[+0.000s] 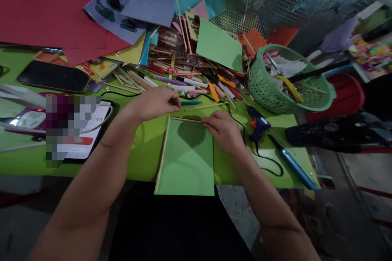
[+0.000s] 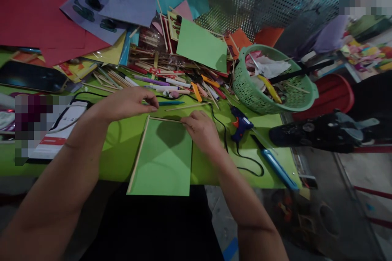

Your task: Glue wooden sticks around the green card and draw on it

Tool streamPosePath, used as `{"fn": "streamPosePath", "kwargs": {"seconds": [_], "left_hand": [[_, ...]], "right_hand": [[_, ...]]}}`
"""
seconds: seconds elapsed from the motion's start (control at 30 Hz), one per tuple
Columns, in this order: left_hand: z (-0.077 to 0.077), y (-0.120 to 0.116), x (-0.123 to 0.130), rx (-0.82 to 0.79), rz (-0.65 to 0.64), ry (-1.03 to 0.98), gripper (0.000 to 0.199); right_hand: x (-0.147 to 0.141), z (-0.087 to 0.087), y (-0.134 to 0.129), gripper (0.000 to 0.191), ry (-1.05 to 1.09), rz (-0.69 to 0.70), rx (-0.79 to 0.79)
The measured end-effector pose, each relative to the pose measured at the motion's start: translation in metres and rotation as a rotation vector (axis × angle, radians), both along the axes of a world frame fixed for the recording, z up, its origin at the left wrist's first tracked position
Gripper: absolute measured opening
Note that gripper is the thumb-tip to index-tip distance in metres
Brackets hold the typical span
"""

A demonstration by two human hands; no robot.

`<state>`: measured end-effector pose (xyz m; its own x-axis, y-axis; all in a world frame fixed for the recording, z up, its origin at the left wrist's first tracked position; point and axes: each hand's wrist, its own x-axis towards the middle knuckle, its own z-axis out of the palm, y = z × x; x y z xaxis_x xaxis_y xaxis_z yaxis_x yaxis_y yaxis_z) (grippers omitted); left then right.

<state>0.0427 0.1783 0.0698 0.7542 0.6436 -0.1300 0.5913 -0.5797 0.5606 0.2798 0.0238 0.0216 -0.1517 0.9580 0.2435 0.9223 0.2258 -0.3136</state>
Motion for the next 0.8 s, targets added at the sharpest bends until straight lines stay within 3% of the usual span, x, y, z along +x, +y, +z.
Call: {"fn": "streamPosePath", "kwargs": {"seconds": [0.33,0.53,0.8], "left_hand": [[-0.012,-0.003,0.008,0.051,-0.135,0.013,0.011],[-0.023,-0.002,0.012,0.113,-0.117,0.084,0.004],[-0.017,0.002,0.01,0.16,-0.057,0.129,0.011]], "right_hand": [[-0.004,-0.002,0.003,0.022,0.001,0.007,-0.018],[0.001,0.006,0.002,0.02,0.07,-0.004,-0.053],[0.006,0.007,0.003,0.019,0.033,-0.076,-0.072]]}}
